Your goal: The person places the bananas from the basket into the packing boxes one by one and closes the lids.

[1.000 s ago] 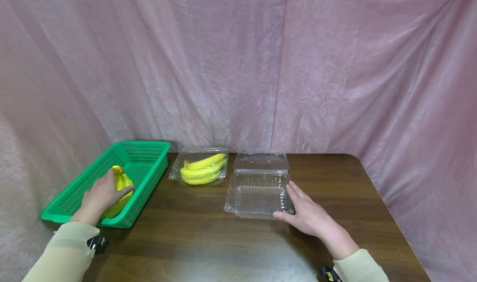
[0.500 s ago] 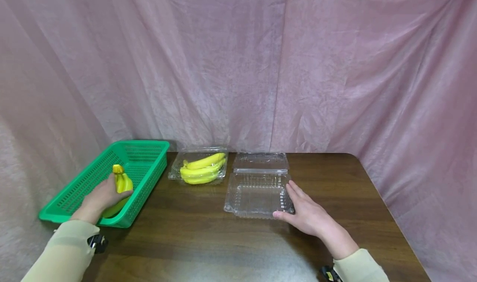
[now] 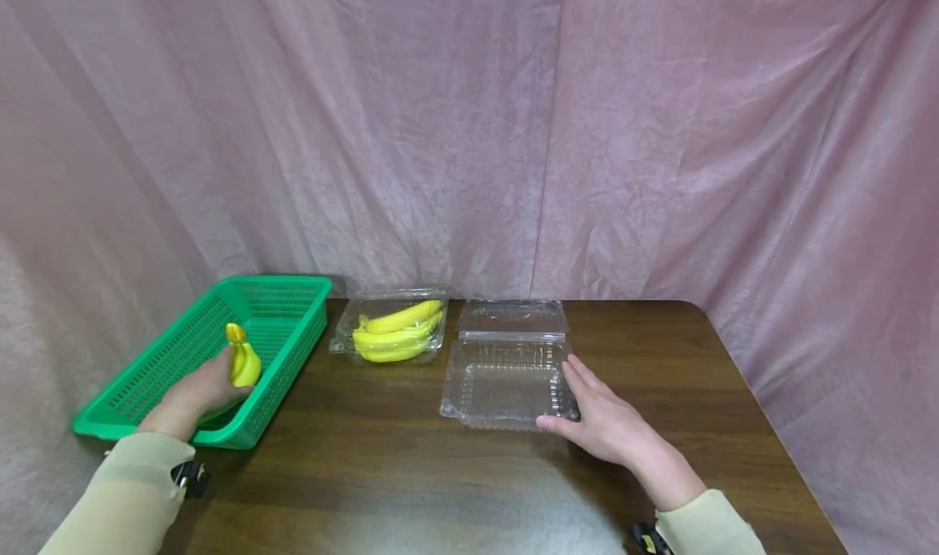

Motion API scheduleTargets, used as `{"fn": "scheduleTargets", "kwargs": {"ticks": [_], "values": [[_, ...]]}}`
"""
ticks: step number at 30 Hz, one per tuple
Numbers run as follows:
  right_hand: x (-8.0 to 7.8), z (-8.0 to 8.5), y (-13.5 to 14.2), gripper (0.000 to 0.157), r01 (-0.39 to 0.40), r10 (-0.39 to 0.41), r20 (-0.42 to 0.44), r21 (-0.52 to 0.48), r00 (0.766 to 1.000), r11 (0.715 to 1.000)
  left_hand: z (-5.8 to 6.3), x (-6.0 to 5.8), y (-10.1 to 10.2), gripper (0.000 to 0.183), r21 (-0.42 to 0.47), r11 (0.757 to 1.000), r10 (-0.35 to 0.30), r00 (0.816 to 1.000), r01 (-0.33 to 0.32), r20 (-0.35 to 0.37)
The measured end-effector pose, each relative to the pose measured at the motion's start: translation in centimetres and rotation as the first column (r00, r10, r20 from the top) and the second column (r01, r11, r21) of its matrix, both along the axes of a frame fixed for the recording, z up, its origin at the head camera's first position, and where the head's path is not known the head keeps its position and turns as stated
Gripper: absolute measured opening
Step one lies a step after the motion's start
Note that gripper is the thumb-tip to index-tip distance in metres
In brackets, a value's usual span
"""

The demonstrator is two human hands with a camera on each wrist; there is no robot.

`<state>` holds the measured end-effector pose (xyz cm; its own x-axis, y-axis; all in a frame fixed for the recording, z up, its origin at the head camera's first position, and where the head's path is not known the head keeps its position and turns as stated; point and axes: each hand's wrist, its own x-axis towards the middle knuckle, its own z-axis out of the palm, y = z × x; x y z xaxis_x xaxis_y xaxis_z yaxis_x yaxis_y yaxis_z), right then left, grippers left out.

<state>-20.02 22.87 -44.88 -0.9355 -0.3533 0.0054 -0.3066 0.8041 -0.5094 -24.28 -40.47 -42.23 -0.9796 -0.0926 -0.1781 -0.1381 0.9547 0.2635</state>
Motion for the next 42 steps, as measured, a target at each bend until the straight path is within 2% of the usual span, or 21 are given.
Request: {"fn": "scheduleTargets", "kwargs": {"ticks": [14, 22, 34, 42], "values": [[-0.07, -0.06, -0.02, 0.108, -0.001, 0.001, -0.002, -0.003, 1.0, 1.0, -0.45, -0.09, -0.62, 0.118, -0.029, 1.0, -0.01, 1.0, 0.011, 0.022], [0.05, 0.03, -0.02, 0.108, -0.001, 0.001, 0.002, -0.009, 1.0, 1.0, -0.87, -0.33, -0.88, 0.112, -0.05, 0.998, -0.034, 0.999, 0.035, 0.015], [-0.09, -0.05, 0.04, 0.107, 0.001, -0.001, -0.003, -0.013, 1.0, 1.0, -0.58, -0.28, -0.43, 0.106, -0.085, 0.994, -0.065, 0.998, 0.067, 0.026], [-0.07, -0.07, 0.02, 0.107, 0.002, -0.002, 0.009, -0.011, 1.0, 1.0, -0.53, -0.01, -0.38, 0.106, -0.117, 0.989, -0.09, 0.996, 0.089, -0.002]]}}
